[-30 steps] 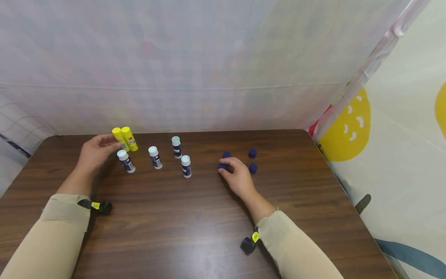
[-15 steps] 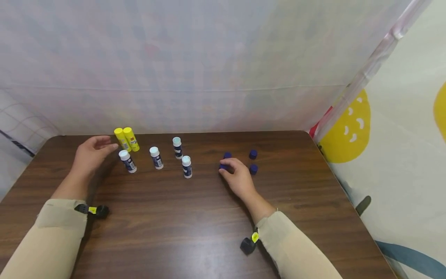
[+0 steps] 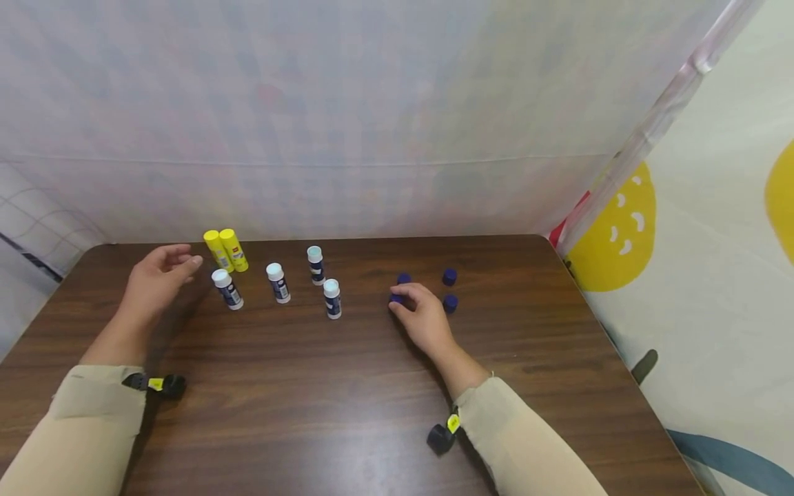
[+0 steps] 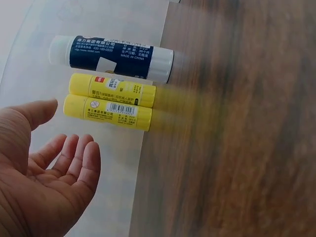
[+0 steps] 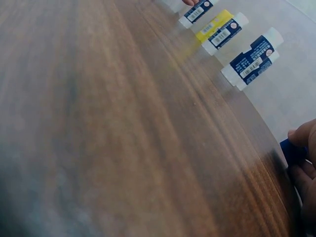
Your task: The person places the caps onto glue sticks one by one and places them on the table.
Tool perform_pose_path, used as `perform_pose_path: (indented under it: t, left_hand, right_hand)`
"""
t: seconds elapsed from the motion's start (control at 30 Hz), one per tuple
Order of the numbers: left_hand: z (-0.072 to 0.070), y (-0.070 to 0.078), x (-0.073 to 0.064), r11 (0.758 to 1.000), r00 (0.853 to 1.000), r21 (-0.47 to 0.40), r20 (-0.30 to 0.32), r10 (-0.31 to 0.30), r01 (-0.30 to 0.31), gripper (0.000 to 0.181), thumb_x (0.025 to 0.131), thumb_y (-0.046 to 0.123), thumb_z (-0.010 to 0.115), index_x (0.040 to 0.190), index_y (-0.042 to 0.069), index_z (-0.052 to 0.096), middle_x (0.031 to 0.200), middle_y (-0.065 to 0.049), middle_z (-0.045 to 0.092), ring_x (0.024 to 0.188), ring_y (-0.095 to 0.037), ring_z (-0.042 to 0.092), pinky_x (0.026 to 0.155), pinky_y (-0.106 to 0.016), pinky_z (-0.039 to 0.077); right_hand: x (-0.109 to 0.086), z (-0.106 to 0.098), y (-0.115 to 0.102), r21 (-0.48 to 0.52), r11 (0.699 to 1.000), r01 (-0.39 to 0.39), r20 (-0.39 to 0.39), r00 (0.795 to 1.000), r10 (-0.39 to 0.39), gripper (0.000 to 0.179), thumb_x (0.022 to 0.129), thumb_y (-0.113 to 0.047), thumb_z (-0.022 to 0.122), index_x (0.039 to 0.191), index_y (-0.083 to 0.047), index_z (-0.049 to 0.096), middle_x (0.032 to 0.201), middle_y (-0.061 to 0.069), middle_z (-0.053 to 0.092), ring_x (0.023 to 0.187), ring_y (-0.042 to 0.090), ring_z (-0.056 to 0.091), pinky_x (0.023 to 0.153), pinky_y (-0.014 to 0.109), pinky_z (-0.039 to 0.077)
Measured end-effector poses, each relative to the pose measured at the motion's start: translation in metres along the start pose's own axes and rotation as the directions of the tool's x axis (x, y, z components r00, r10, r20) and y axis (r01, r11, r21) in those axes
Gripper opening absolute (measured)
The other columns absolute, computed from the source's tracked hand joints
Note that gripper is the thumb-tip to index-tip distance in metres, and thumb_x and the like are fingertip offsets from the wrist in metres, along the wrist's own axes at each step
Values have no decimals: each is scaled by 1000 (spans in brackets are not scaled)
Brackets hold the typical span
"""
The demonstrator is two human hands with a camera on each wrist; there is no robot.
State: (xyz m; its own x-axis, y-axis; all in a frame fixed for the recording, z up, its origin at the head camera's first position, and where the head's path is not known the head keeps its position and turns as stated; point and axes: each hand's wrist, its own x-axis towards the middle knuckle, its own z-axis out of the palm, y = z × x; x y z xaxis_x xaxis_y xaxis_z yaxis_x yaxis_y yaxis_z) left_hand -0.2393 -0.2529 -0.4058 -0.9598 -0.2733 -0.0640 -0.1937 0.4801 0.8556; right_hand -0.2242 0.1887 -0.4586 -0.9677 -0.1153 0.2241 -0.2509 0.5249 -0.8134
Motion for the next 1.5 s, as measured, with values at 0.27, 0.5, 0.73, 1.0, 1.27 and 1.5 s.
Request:
perform_pose_path:
  t: [0.27, 0.5, 0.73, 1.0, 1.27, 1.5]
  left_hand:
    - [-1, -3, -1, 999, 999, -22, 47, 27, -26, 64, 106, 49, 52, 153, 6, 46, 143, -21, 55, 122, -34, 59, 98, -41, 52]
    - [-8, -3, -3, 988, 969, -9, 192, 152, -153, 70, 107, 57, 43, 151, 2, 45, 144, -27, 55, 127, -42, 58, 110, -61, 46]
    - [-9, -2, -3, 971, 938, -21, 256, 235, -238, 64, 110, 51, 41, 152, 4, 45, 146, -25, 57, 124, -34, 59, 108, -56, 48]
    - [-7, 0, -3, 970, 907, -39, 346, 239, -241, 61, 107, 45, 54, 152, 4, 45, 152, -22, 51, 136, -39, 51, 113, -60, 44]
    - [-3, -2, -1, 974, 893, 40, 410, 186, -221, 70, 99, 47, 69, 151, 6, 47, 149, -24, 53, 137, -41, 51, 112, -60, 42]
    - [2, -6, 0, 973, 881, 78, 446, 159, -216, 74, 95, 43, 75, 152, 7, 46, 149, -26, 53, 133, -43, 54, 112, -64, 42]
  right_hand:
    - [-1, 0, 0, -4, 1000, 4, 3, 1000, -4, 30, 93, -5, 76, 122, 0, 73, 127, 19, 70, 125, 37, 64, 103, 50, 55]
    - [-1, -1, -3, 0, 1000, -14, 10, 1000, 14, 30, 94, -6, 76, 123, 0, 72, 129, 18, 70, 126, 35, 64, 103, 48, 56]
    - [1, 0, -3, 24, 1000, -5, -2, 1000, 5, 30, 93, -4, 76, 122, 1, 72, 128, 19, 70, 123, 35, 65, 102, 47, 56]
    - [1, -1, -3, 42, 999, -10, -9, 1000, 10, 29, 93, -4, 76, 122, 2, 72, 128, 19, 70, 124, 34, 65, 102, 46, 56]
    - [0, -2, -2, 54, 999, 3, -9, 1000, -3, 29, 94, -5, 75, 122, 2, 72, 127, 18, 70, 125, 33, 65, 102, 47, 56]
    - [0, -2, -2, 55, 998, -4, -13, 1000, 5, 29, 95, -6, 75, 122, 2, 72, 128, 18, 70, 126, 33, 64, 103, 46, 56]
